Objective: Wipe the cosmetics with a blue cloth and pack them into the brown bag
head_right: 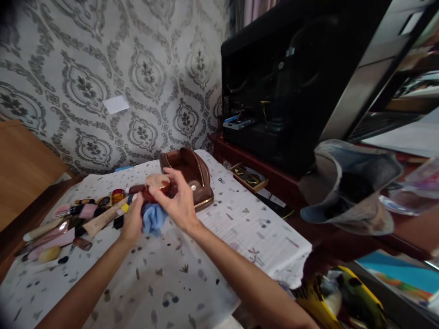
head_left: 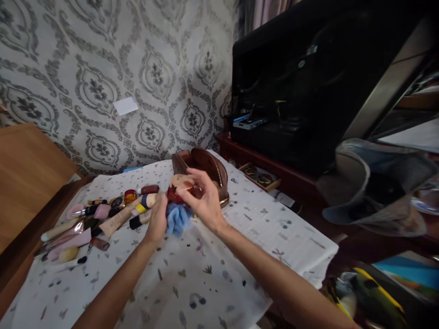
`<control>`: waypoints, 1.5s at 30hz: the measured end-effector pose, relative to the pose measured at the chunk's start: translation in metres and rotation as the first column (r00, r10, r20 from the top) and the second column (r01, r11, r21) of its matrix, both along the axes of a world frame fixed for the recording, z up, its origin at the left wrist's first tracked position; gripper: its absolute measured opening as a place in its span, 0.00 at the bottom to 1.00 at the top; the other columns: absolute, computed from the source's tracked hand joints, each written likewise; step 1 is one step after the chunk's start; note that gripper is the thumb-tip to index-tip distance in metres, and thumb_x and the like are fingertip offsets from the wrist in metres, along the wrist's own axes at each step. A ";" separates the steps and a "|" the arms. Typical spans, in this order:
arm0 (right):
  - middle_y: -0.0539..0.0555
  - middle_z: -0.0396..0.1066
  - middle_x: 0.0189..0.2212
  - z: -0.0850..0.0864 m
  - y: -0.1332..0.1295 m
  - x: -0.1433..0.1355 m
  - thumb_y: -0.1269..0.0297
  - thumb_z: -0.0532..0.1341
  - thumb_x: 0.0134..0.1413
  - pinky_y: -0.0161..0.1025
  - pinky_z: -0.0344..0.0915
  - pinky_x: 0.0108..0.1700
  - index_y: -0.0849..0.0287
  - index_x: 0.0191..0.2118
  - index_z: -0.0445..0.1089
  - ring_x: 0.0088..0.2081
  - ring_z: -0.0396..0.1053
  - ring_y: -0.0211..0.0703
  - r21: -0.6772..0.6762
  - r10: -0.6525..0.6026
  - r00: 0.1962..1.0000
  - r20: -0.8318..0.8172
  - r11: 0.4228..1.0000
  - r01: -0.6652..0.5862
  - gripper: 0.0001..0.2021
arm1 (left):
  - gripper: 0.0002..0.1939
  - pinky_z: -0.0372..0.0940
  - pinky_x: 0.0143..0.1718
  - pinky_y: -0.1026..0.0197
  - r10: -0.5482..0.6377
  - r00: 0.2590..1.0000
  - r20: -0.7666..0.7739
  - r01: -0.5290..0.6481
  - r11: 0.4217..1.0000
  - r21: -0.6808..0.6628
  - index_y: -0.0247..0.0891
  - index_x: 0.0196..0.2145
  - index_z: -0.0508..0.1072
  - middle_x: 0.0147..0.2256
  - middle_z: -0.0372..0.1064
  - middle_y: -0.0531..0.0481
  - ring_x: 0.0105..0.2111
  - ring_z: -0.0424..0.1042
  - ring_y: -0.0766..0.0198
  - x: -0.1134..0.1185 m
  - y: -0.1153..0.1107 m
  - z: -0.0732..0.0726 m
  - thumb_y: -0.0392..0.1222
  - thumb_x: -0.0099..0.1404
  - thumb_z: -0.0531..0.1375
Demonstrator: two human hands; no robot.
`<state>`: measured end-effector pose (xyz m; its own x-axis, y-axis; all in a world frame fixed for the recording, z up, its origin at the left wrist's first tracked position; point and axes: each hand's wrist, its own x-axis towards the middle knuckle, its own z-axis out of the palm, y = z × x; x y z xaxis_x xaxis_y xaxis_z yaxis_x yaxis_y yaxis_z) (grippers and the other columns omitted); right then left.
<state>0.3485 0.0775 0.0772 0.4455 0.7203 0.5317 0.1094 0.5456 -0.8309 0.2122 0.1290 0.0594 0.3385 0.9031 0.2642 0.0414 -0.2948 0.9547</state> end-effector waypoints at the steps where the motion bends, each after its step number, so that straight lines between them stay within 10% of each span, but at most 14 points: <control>1: 0.52 0.74 0.41 0.004 0.001 0.012 0.53 0.68 0.49 0.45 0.71 0.49 0.53 0.52 0.66 0.43 0.74 0.44 -0.001 -0.023 0.999 -0.023 1.000 0.023 0.25 | 0.21 0.68 0.50 0.59 -0.017 0.989 -0.149 0.046 0.981 0.189 0.39 0.46 0.76 0.38 0.77 0.47 0.44 0.74 0.57 0.006 0.005 0.008 0.55 0.71 0.50; 6: 0.52 0.74 0.38 0.014 0.017 0.060 0.49 0.69 0.47 0.46 0.71 0.48 0.54 0.46 0.67 0.40 0.74 0.45 -0.009 -0.099 0.986 -0.135 0.995 0.099 0.23 | 0.23 0.67 0.44 0.55 0.256 0.540 -0.802 0.434 0.731 0.526 0.43 0.59 0.67 0.44 0.74 0.44 0.38 0.76 0.55 0.032 0.029 0.044 0.37 0.69 0.49; 8: 0.52 0.73 0.38 0.014 0.024 0.071 0.48 0.69 0.46 0.46 0.72 0.48 0.54 0.46 0.67 0.41 0.73 0.45 -0.032 -0.094 0.985 -0.145 0.995 0.091 0.24 | 0.28 0.67 0.43 0.54 0.343 0.344 -0.874 0.497 0.723 0.480 0.47 0.64 0.61 0.45 0.73 0.44 0.38 0.77 0.54 0.041 0.037 0.054 0.35 0.67 0.50; 11: 0.52 0.73 0.38 0.008 0.032 0.081 0.47 0.70 0.43 0.45 0.72 0.45 0.55 0.45 0.66 0.40 0.73 0.46 -0.076 -0.114 0.978 -0.172 0.992 0.102 0.26 | 0.29 0.67 0.41 0.54 0.342 0.238 -0.909 0.538 0.733 0.416 0.46 0.64 0.58 0.43 0.75 0.43 0.39 0.77 0.51 0.051 0.045 0.064 0.34 0.67 0.51; 23: 0.54 0.74 0.40 -0.009 0.047 0.085 0.53 0.68 0.48 0.46 0.71 0.47 0.56 0.49 0.66 0.40 0.73 0.46 -0.029 -0.237 0.961 0.144 0.969 0.244 0.24 | 0.19 0.66 0.37 0.56 0.439 0.196 -0.877 0.422 0.770 0.479 0.39 0.55 0.62 0.36 0.77 0.42 0.39 0.78 0.47 0.041 0.032 0.049 0.38 0.67 0.52; 29: 0.55 0.76 0.41 0.001 0.090 0.084 0.62 0.70 0.45 0.45 0.68 0.51 0.59 0.54 0.68 0.45 0.73 0.48 -0.292 -0.169 0.871 0.461 0.898 0.328 0.28 | 0.22 0.66 0.37 0.56 0.419 0.219 -0.881 0.382 0.794 0.473 0.39 0.59 0.58 0.39 0.77 0.43 0.39 0.78 0.50 0.046 0.025 0.039 0.36 0.68 0.51; 36: 0.53 0.76 0.32 -0.005 0.159 0.077 0.69 0.71 0.41 0.39 0.71 0.42 0.62 0.37 0.73 0.39 0.75 0.48 -0.649 -0.043 0.920 0.389 0.696 0.307 0.14 | 0.21 0.66 0.37 0.57 0.389 0.307 -0.869 0.326 0.814 0.480 0.40 0.58 0.59 0.41 0.76 0.42 0.40 0.78 0.51 0.046 0.026 0.025 0.33 0.68 0.50; 45: 0.58 0.74 0.43 -0.043 0.160 0.066 0.65 0.67 0.48 0.42 0.69 0.46 0.58 0.38 0.68 0.48 0.72 0.51 -0.662 -0.048 0.910 0.412 0.670 0.335 0.11 | 0.19 0.65 0.37 0.55 0.334 0.339 -0.879 0.293 0.851 0.437 0.39 0.57 0.58 0.39 0.77 0.42 0.40 0.78 0.49 0.048 0.024 0.020 0.34 0.69 0.48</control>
<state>0.4149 0.2373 0.0345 0.5172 0.8550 0.0390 0.4851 -0.2552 -0.8364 0.2599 0.1525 0.0793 0.6156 0.7742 0.1471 0.7810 -0.6242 0.0169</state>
